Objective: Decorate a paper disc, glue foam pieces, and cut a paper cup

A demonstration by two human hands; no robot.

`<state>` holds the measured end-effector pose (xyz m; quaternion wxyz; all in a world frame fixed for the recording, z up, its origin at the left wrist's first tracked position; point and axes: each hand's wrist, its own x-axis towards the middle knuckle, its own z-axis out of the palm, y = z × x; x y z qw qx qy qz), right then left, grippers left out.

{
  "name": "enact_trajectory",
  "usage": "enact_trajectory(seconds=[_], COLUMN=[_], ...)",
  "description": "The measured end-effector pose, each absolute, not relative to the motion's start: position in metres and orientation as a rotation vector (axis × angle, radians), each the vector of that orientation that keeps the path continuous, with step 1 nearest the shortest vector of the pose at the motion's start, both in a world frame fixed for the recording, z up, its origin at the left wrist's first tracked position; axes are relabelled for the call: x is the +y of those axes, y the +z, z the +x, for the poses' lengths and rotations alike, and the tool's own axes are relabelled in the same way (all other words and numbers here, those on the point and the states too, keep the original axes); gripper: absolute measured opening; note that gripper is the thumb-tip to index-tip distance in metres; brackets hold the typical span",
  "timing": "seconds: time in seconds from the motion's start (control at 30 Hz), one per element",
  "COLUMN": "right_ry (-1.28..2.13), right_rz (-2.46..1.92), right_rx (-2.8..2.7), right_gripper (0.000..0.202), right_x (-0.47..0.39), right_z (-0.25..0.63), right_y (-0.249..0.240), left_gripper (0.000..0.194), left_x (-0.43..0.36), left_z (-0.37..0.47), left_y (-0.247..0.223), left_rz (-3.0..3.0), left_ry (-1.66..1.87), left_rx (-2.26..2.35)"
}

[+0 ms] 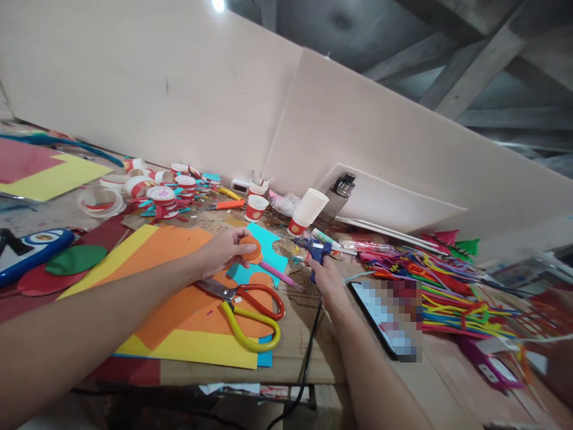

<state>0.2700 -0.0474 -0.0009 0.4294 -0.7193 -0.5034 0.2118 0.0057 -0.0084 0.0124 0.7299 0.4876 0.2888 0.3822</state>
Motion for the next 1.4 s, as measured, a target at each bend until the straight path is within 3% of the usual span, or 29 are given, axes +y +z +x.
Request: enact_trajectory(seconds=[0.17, 0.4, 0.53, 0.73, 0.93, 1.4], right_ry=[0.387, 0.136, -0.105, 0.306, 0.359, 0.442], right_rz=[-2.093, -2.32, -2.158, -1.439, -1.393, -1.41], right_rx=[-1.304, -1.401, -1.5, -1.817, -1.818, -1.722], right_gripper=[0.018, 0.038, 0.032, 0.022, 0.006, 0.015], right_x=[-0.04, -0.05, -0.058, -0.078, -0.09, -0.092], right_z=[0.277, 0.271, 0.26, 0.212, 0.186, 0.186], right_y=[-0.002, 0.009, 0.015, 0.021, 0.022, 0.025], left_gripper=[0.028, 0.018, 0.019, 0.022, 0.023, 0.023], left_x=[-0.008, -0.01, -0.012, -0.019, -0.029, -0.037], left_z=[0.006, 0.007, 0.008, 0.013, 0.018, 0.019], left_y=[0.008, 0.008, 0.007, 0.009, 0.013, 0.02], left_rz=[1.111, 1.196, 1.254, 1.287, 1.329, 1.386], left_ry=[0.889, 0.886, 0.898, 0.89, 0.825, 0.742], left_rx=[0.55, 0.571, 0.626, 0.641, 0.592, 0.612])
